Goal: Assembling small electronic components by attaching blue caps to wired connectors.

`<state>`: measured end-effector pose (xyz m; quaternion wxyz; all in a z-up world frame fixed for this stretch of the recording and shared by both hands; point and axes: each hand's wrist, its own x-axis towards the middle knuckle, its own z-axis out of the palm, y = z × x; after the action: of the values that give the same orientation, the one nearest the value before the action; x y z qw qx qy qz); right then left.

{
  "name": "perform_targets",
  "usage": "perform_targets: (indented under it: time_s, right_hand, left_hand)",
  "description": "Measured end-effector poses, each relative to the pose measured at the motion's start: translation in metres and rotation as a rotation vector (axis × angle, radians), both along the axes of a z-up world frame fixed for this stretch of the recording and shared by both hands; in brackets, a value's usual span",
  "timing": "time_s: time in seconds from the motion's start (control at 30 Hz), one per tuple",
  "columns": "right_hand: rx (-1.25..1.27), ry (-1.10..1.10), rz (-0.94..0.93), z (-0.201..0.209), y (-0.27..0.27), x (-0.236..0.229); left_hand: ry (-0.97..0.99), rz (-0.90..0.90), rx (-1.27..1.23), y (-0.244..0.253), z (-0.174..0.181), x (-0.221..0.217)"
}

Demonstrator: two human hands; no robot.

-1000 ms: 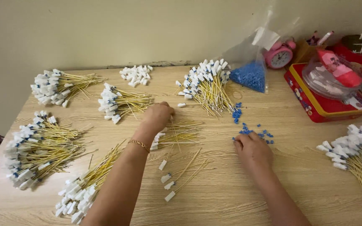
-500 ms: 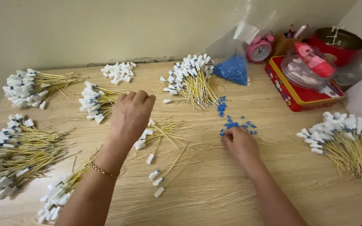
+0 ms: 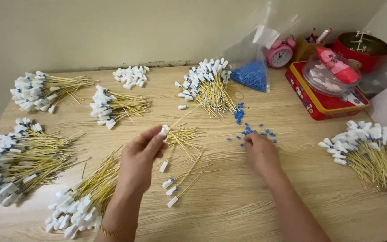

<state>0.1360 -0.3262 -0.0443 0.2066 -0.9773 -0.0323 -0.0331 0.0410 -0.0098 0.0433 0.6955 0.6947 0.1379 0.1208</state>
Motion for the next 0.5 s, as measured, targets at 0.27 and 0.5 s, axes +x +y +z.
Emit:
perform_targets:
  time_s: [0.27,0.5]
  right_hand:
    - [0.016,0.026,0.019,0.041,0.020,-0.005]
    - [-0.085,-0.110,0.168,0.022,0.037,0.006]
  left_hand:
    - [0.149,-0.016,-0.680,-0.024,-0.049,-0.038]
    - [0.159,-0.077,-0.575,-0.035,-0.055,-0.047]
